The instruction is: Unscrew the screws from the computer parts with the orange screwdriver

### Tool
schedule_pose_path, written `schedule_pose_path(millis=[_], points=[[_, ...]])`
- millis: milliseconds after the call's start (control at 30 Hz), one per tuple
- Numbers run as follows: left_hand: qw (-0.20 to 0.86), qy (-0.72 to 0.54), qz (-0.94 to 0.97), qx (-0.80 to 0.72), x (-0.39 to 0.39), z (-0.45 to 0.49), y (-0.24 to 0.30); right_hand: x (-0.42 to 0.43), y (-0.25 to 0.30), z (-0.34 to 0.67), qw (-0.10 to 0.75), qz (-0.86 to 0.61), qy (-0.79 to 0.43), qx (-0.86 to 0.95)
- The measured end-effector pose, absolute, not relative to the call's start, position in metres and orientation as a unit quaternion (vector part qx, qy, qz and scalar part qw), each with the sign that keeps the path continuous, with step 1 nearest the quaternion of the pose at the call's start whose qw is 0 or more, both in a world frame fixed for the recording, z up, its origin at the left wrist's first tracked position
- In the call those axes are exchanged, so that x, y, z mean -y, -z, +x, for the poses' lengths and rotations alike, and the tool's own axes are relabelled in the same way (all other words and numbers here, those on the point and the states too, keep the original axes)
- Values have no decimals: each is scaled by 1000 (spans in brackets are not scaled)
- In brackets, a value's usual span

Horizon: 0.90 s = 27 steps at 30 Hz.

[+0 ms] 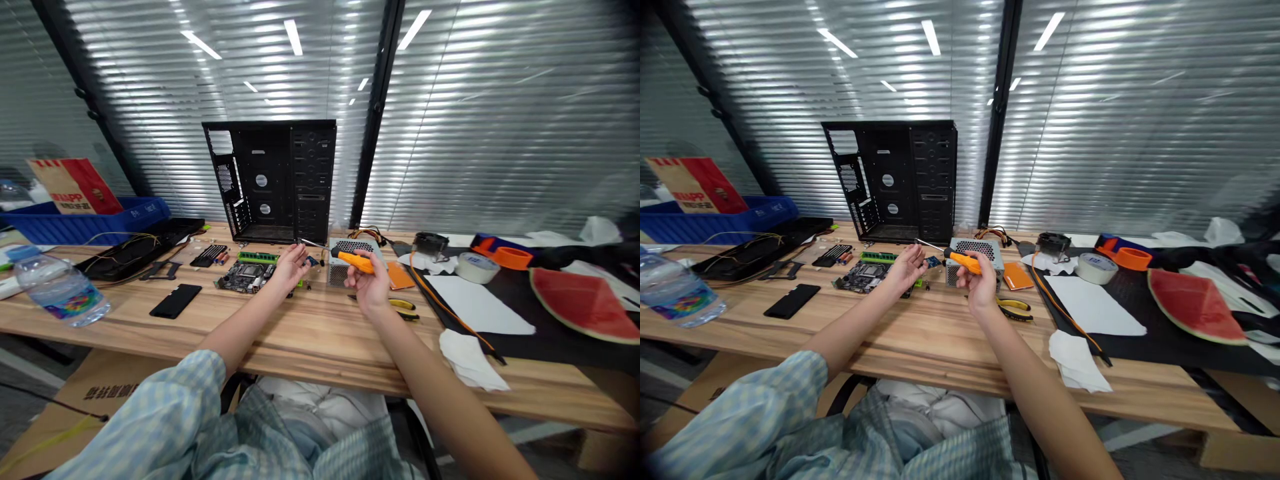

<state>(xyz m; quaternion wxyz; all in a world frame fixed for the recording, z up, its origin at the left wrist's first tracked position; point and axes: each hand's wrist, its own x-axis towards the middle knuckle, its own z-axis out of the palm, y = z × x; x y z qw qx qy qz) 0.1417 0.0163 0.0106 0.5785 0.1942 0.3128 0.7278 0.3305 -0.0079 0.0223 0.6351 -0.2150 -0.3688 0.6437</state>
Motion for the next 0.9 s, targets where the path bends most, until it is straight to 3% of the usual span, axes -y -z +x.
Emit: schedule_pose_path(millis=[900], points=[[580, -731, 186, -309, -14, 141, -13, 8, -23, 332, 637, -217, -644, 364]])
